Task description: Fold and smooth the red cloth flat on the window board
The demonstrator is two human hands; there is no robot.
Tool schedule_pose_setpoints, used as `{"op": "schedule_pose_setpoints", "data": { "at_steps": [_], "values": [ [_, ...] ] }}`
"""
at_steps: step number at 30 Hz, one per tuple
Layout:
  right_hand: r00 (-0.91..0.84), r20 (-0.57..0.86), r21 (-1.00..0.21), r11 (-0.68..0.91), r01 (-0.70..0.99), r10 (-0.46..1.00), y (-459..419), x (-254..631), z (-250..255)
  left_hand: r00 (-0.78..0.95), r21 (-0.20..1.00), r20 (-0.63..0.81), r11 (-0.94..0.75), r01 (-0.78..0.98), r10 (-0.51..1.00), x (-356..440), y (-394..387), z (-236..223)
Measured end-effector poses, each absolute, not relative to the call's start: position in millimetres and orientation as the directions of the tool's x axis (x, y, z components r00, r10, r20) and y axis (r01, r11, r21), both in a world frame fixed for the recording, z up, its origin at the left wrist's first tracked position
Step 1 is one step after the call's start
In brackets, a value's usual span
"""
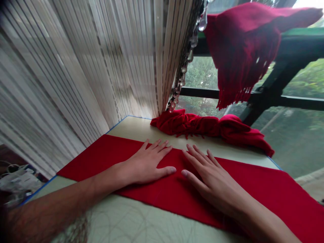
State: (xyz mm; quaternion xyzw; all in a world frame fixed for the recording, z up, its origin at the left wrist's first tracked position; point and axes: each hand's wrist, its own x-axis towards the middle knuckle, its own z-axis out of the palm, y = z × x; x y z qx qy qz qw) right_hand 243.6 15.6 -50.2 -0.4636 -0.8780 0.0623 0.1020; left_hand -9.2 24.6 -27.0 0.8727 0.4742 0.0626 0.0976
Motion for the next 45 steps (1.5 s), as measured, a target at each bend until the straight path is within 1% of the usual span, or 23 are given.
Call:
{"op": "schedule_pose_setpoints", "data": {
  "at_steps": [3,9,11,14,15,16,19,20,25,27,30,31,34,35,39,42,45],
  "values": [
    [-0.56,0.102,-0.204,0.568,0.797,0.822,14,243,-51,0.535,0.223,0.003,-0.522,0.823,0.845,-9,25,-26],
    [-0.566,0.144,-0.205,0.584,0.785,0.812,12,238,-50,0.537,0.224,0.014,-0.526,0.82,0.843,-9,25,-26],
    [-0.557,0.203,-0.222,0.591,0.775,0.806,11,235,-47,0.534,0.223,0.016,-0.524,0.822,0.845,-8,25,-26],
    [-0.477,0.375,-0.243,0.58,0.777,0.795,9,231,-41,0.53,0.219,0.011,-0.519,0.826,0.848,-8,24,-24],
    [-0.466,0.392,-0.239,0.577,0.781,0.793,9,231,-41,0.529,0.217,0.008,-0.518,0.827,0.848,-8,24,-23],
    [-0.475,0.374,-0.229,0.576,0.785,0.797,9,231,-42,0.528,0.215,0.005,-0.517,0.829,0.849,-7,24,-23],
    [-0.542,0.204,-0.195,0.576,0.794,0.815,10,232,-47,0.528,0.205,-0.002,-0.516,0.832,0.849,-7,24,-23],
    [-0.55,0.167,-0.193,0.574,0.796,0.819,10,232,-49,0.525,0.201,-0.002,-0.514,0.834,0.851,-7,24,-23],
    [-0.557,0.097,-0.225,0.563,0.795,0.825,7,230,-41,0.514,0.181,0.003,-0.506,0.844,0.858,-5,27,-23],
    [-0.538,0.1,-0.247,0.544,0.802,0.837,6,228,-35,0.512,0.171,-0.003,-0.504,0.847,0.859,-5,28,-23],
    [-0.507,0.161,-0.266,0.532,0.804,0.847,6,226,-30,0.512,0.159,-0.001,-0.505,0.848,0.859,-4,29,-24],
    [-0.515,0.151,-0.269,0.536,0.8,0.844,6,226,-29,0.512,0.156,0.002,-0.506,0.848,0.859,-4,29,-25],
    [-0.55,0.049,-0.285,0.539,0.792,0.834,7,226,-28,0.516,0.151,0.011,-0.512,0.846,0.856,-5,29,-25],
    [-0.55,0.035,-0.292,0.535,0.793,0.835,7,226,-28,0.513,0.149,0.01,-0.508,0.848,0.858,-5,29,-24],
    [-0.527,0.067,-0.302,0.521,0.798,0.847,5,226,-27,0.529,0.137,0.048,-0.53,0.837,0.847,-3,23,-21],
    [-0.557,0.027,-0.301,0.538,0.787,0.83,5,226,-25,0.595,0.164,0.067,-0.598,0.785,0.801,-2,20,-24],
    [-0.571,0.012,-0.319,0.544,0.776,0.821,5,226,-22,0.625,0.189,0.078,-0.627,0.756,0.777,-3,21,-32]
  ]
}}
